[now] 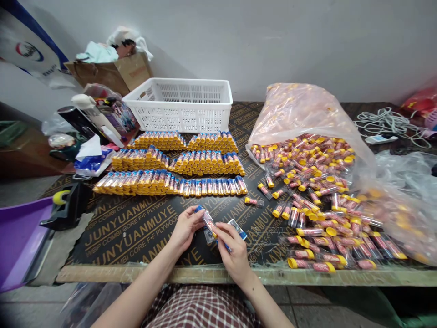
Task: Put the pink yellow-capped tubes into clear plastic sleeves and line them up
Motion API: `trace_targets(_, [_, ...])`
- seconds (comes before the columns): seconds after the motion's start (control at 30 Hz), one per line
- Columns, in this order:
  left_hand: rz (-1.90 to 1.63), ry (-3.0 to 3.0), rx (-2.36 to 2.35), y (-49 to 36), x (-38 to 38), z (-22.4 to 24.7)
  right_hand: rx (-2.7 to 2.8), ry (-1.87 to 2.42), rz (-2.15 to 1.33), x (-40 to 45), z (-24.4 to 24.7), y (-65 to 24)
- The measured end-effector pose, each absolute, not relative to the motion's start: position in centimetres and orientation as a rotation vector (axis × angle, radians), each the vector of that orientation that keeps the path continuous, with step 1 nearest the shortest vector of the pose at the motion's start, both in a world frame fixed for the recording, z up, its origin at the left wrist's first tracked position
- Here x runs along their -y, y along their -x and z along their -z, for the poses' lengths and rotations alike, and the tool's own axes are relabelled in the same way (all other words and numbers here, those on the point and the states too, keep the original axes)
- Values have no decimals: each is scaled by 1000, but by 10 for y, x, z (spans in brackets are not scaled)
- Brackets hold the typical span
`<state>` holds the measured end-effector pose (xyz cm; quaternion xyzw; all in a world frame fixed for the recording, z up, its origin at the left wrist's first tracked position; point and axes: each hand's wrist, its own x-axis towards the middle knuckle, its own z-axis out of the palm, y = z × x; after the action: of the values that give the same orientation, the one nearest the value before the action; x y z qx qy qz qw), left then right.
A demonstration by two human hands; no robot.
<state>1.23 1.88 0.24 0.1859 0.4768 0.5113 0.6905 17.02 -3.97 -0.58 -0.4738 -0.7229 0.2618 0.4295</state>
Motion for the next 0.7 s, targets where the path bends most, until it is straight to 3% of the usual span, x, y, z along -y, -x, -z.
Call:
trace_targets(0.3, [-811,-553,-932,-17,-2,-10,1958,1105,-668,23,2,-177])
trace_targets(0.7, [-761,-510,-934,-23,4,-18,1870,1007,-877,21,0,-179])
